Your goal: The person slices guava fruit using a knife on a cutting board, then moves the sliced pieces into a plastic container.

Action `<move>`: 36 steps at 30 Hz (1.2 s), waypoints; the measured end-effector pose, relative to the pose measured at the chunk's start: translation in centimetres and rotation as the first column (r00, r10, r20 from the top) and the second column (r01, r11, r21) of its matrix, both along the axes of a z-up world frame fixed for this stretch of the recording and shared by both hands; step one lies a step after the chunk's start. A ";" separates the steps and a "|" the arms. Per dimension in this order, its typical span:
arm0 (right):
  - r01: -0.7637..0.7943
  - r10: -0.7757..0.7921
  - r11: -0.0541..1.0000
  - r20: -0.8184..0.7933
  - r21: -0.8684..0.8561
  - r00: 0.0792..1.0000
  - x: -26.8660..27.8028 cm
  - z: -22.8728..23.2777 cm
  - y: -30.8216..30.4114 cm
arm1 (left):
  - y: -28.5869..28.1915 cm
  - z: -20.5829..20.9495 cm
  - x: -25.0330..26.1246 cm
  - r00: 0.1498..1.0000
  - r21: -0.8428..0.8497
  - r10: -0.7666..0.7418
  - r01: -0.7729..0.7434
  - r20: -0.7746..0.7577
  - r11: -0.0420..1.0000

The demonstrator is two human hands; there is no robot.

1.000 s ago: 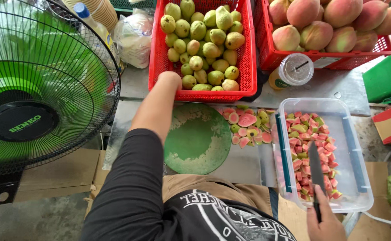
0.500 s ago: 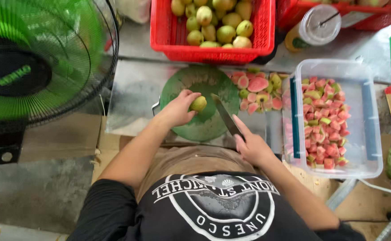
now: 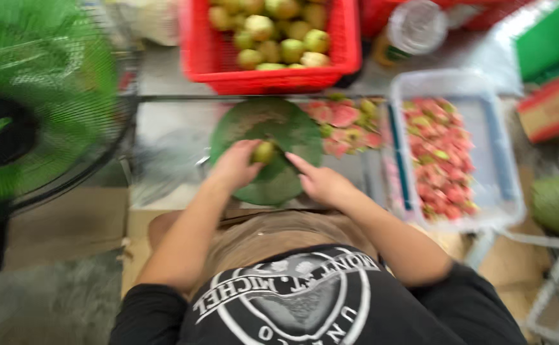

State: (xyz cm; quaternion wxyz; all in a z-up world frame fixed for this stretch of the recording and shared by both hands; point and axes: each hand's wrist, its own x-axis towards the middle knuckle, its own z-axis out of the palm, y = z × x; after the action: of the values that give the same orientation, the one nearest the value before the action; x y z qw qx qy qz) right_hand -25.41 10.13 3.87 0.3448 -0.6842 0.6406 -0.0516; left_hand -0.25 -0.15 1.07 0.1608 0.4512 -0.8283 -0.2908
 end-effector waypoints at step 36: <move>0.061 -0.061 0.998 -0.005 -0.028 0.998 2.2 3.3 1.3 | 2.6 -5.0 -0.5 0.928 -0.157 0.200 -0.259 -0.315 0.953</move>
State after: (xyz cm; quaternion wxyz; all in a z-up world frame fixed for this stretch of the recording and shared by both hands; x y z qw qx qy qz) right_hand -23.23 11.45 7.14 0.3318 -0.6692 0.6614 -0.0689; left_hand -0.73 2.48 -3.92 0.3594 0.4787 -0.7607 -0.2511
